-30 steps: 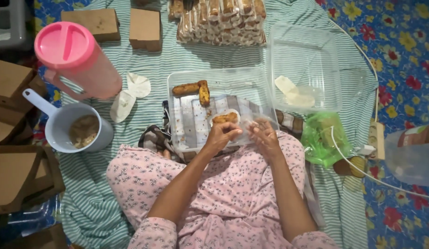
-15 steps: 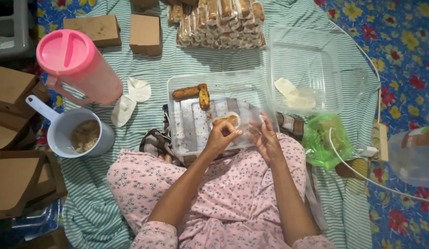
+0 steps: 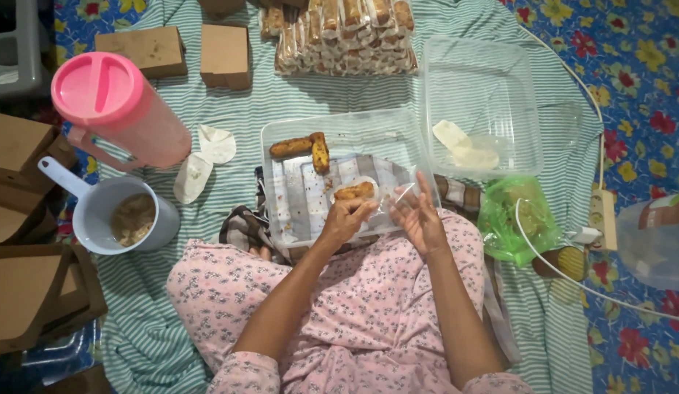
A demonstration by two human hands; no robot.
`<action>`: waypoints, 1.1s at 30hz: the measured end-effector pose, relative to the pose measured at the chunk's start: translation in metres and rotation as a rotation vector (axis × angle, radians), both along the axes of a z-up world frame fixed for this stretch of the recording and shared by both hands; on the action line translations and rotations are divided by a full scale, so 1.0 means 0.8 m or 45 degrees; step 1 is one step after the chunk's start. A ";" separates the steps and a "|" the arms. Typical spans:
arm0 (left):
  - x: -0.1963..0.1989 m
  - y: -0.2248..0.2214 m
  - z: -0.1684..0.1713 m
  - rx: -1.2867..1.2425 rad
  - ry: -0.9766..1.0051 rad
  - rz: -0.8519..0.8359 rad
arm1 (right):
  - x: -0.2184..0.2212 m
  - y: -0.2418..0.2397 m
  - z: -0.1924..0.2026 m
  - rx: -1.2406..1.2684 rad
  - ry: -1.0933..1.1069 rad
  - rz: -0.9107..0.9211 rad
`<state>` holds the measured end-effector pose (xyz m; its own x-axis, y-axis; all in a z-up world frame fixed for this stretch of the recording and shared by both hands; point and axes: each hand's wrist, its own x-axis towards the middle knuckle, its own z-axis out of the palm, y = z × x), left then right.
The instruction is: A person sitting on the floor wrapping individual food items in clear plastic film and organizing them.
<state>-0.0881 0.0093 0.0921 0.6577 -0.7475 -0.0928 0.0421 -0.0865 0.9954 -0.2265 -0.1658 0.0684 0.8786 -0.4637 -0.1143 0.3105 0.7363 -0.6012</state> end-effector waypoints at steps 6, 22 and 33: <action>-0.004 -0.006 -0.012 -0.143 0.115 0.071 | -0.002 -0.004 -0.008 0.044 -0.028 -0.017; 0.011 -0.005 -0.005 -0.160 -0.034 0.230 | -0.012 -0.005 -0.026 -0.084 0.040 -0.258; 0.007 -0.010 -0.004 -0.336 -0.115 0.225 | 0.003 0.090 0.111 -1.745 0.491 -0.425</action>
<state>-0.0827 0.0017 0.0892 0.7760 -0.6118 0.1533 -0.0557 0.1757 0.9829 -0.2242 -0.0942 0.1569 0.7284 -0.5724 0.3766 0.0094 -0.5413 -0.8408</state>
